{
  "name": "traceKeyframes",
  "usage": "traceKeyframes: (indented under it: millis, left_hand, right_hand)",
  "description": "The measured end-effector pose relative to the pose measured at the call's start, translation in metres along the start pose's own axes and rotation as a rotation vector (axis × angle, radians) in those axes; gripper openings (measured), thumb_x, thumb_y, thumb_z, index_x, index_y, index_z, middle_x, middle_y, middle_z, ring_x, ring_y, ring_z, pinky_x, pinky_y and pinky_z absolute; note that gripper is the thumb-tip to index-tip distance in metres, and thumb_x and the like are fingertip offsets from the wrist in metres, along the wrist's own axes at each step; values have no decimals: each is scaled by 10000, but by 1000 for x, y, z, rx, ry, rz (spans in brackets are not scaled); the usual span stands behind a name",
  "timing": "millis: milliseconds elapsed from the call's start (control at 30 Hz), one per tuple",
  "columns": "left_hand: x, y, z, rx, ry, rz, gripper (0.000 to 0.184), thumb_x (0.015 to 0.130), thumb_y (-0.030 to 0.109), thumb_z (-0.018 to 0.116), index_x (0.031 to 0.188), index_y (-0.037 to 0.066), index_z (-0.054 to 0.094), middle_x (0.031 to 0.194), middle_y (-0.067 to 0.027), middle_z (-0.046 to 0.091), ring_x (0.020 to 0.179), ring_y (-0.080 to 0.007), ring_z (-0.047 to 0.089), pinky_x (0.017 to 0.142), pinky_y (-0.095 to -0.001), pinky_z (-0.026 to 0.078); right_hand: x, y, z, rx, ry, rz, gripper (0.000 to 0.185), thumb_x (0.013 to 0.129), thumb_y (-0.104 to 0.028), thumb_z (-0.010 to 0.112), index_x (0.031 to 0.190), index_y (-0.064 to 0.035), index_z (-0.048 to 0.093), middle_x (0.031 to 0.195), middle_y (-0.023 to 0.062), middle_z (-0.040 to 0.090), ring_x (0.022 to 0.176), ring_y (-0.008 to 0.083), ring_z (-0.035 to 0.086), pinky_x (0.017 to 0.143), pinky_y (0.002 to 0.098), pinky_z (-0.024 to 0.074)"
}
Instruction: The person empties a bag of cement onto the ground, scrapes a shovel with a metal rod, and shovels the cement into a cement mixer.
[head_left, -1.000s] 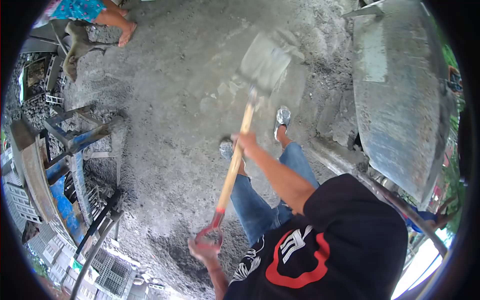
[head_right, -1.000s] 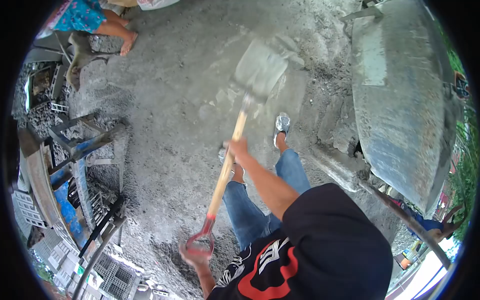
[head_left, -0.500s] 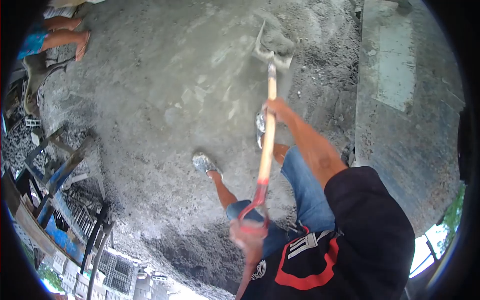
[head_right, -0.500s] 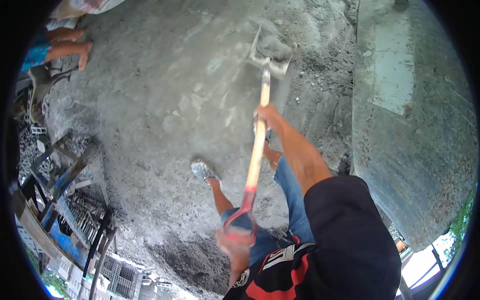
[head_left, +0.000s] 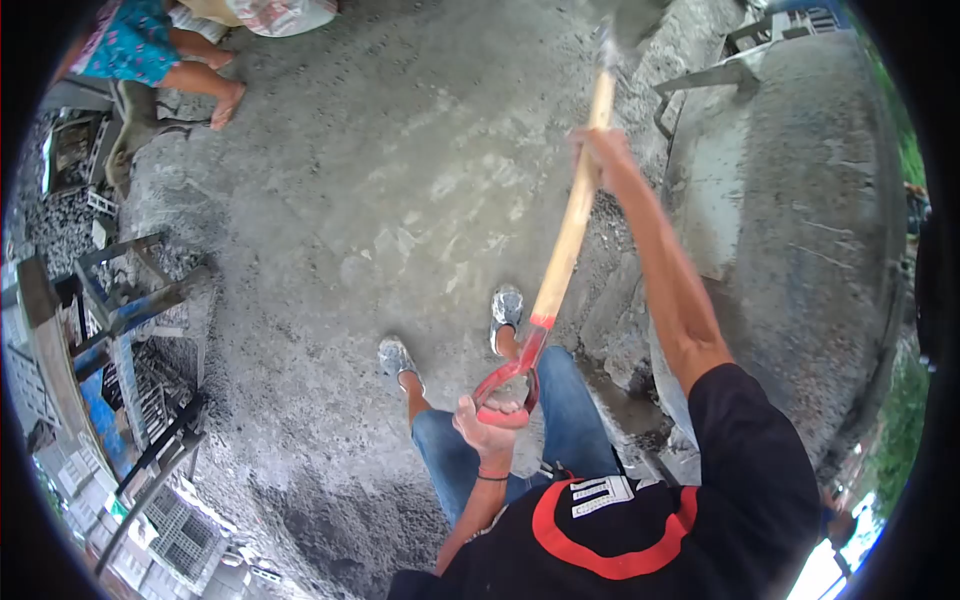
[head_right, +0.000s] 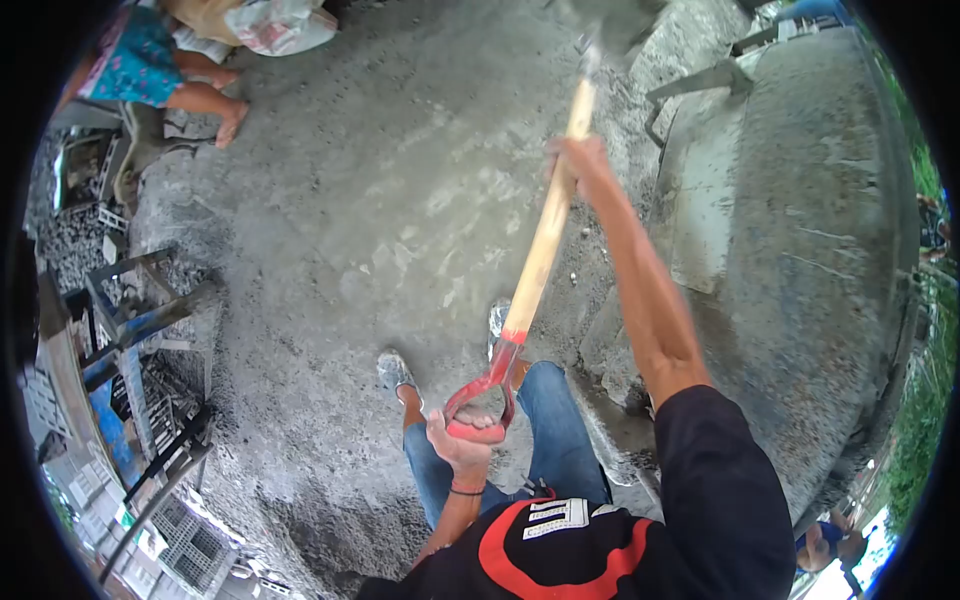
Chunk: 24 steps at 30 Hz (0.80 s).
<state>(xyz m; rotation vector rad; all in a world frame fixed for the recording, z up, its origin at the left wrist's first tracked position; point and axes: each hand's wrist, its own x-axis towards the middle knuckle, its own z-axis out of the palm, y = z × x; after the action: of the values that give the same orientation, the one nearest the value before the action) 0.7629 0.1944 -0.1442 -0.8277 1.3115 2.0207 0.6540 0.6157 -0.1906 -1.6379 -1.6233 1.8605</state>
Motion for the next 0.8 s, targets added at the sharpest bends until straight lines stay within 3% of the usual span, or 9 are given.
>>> traceKeyframes:
  millis: [167, 267, 400, 467, 533, 567, 667, 767, 800]
  left_hand:
    - [-16, 65, 47, -74, -308, 148, 540, 923, 445, 489, 728, -49, 586, 658, -156, 607, 544, -266, 580, 578, -368, 503]
    - [-12, 114, 56, 45, -462, 395, 472, 916, 367, 500, 753, -64, 603, 688, -146, 615, 588, -241, 584, 588, -331, 474]
    - [2, 203, 52, 144, -761, 855, 283, 831, 220, 541, 712, -34, 573, 672, -133, 571, 601, -245, 546, 580, -349, 432]
    - [6, 251, 35, 187, -778, 971, 258, 808, 215, 553, 701, -19, 567, 670, -130, 565, 600, -263, 546, 583, -358, 439]
    - [12, 287, 12, 289, -783, 1133, 201, 743, 216, 585, 682, 29, 545, 693, -117, 554, 663, -298, 565, 672, -391, 474]
    - [16, 301, 2, 294, -762, 1143, 201, 743, 216, 585, 682, 29, 545, 693, -117, 554, 663, -298, 565, 672, -391, 474]
    - [20, 326, -28, 455, -772, 1204, 152, 680, 186, 594, 729, 49, 550, 775, -102, 568, 777, -302, 575, 853, -418, 461]
    - [33, 309, -54, 361, -690, 949, 132, 669, 139, 592, 735, 33, 549, 772, -114, 563, 775, -321, 573, 833, -407, 465]
    - [37, 303, -62, 352, -629, 860, 118, 769, 120, 552, 721, 13, 560, 732, -92, 574, 712, -252, 585, 740, -356, 478]
  right_hand:
    - [-83, -167, -35, 63, 295, -212, 226, 769, -167, 777, 875, -47, 617, 670, 19, 560, 527, 141, 550, 485, 278, 494]
    - [-127, -227, -80, 249, 185, -410, 223, 781, -211, 773, 841, -144, 569, 628, -12, 485, 506, 133, 521, 468, 291, 471]
    - [-194, -236, -130, 373, 326, -643, 294, 950, -170, 531, 1148, 41, 575, 1073, 211, 604, 893, 312, 632, 816, 428, 542]
    - [-208, -194, -171, 338, 129, -784, 409, 983, -142, 415, 1311, 98, 467, 1284, 301, 492, 1075, 400, 574, 1011, 492, 445]
    - [-262, -178, -112, 603, -141, -708, 56, 933, -98, 501, 917, -55, 469, 896, 89, 480, 831, 213, 526, 785, 390, 410]
    - [-283, -170, -86, 726, -242, -646, 153, 915, -83, 533, 780, -110, 466, 754, 16, 466, 732, 148, 504, 706, 351, 392]
    - [-289, -147, -63, 833, -276, -533, 183, 903, -78, 557, 755, -113, 457, 701, 6, 440, 651, 140, 476, 695, 346, 382]
    - [-292, -165, -30, 770, -121, -478, 204, 893, -94, 596, 736, -109, 466, 681, 8, 459, 600, 148, 472, 696, 353, 406]
    - [-285, -168, -17, 715, 23, -442, 168, 889, -101, 607, 759, -93, 501, 682, 9, 468, 602, 152, 484, 678, 358, 417]
